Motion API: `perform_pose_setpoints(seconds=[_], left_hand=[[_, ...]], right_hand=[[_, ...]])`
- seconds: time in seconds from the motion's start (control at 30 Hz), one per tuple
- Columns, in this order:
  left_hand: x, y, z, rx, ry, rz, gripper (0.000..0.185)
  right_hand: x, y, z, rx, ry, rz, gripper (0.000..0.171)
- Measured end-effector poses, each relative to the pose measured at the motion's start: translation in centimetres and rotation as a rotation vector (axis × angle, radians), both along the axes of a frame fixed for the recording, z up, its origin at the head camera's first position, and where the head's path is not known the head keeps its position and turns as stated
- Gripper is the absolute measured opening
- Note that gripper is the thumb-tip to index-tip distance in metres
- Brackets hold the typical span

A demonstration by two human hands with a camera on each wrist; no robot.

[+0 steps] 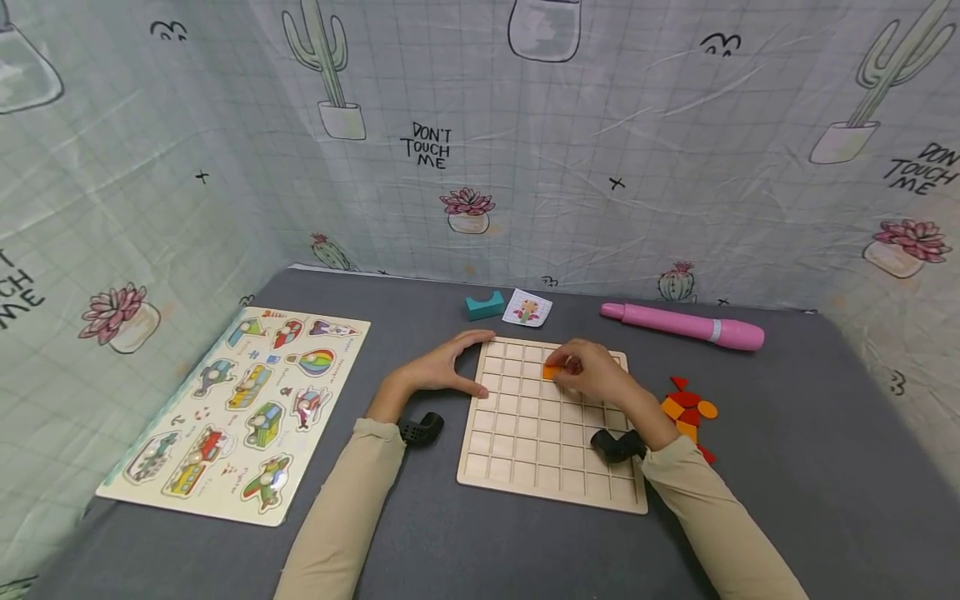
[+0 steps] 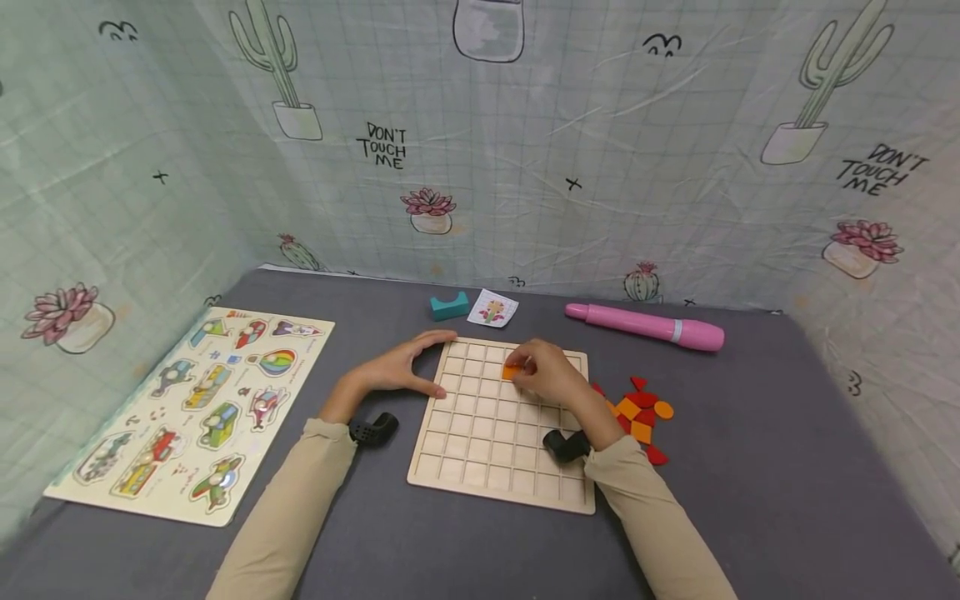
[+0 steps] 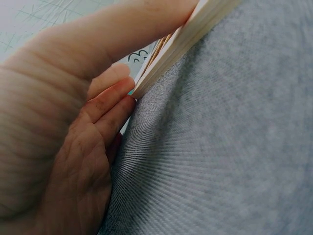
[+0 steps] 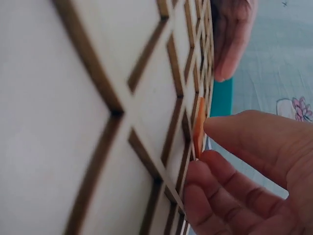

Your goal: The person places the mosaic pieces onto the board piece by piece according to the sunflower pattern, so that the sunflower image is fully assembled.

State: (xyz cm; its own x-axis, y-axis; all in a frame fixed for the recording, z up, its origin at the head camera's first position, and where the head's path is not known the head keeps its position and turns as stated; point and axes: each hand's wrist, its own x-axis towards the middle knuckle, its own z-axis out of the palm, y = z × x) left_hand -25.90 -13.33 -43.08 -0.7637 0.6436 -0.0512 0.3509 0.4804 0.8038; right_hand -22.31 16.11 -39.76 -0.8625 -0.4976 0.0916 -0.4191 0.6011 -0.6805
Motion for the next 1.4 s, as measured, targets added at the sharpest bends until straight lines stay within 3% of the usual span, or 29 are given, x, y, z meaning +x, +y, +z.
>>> perform_pose_setpoints(seconds=[0.63, 0.87, 0.9, 1.1, 1.13, 1.4], left_hand=[[-0.2, 0.0, 0.0, 0.000, -0.012, 0.002, 0.095], [0.0, 0.0, 0.2, 0.009, -0.016, -0.009, 0.094], [0.3, 0.1, 0.7, 0.015, -0.025, -0.011, 0.093], [0.3, 0.2, 0.6, 0.014, -0.033, -0.010, 0.092], [0.0, 0.1, 0.1, 0.010, -0.026, -0.010, 0.093], [0.1, 0.1, 0.3, 0.000, -0.012, -0.006, 0.094]], right_hand=[[1.6, 4.4, 1.2, -0.005, -0.008, -0.091, 0.018], [2.2, 6.5, 1.1, 0.026, -0.065, -0.125, 0.021], [2.3, 6.9, 1.0, 0.027, -0.071, -0.130, 0.021], [2.5, 8.6, 1.0, 0.046, -0.090, -0.143, 0.023], [2.5, 8.8, 1.0, 0.053, -0.098, -0.146, 0.024], [2.5, 10.1, 1.1, 0.081, -0.166, -0.149, 0.028]])
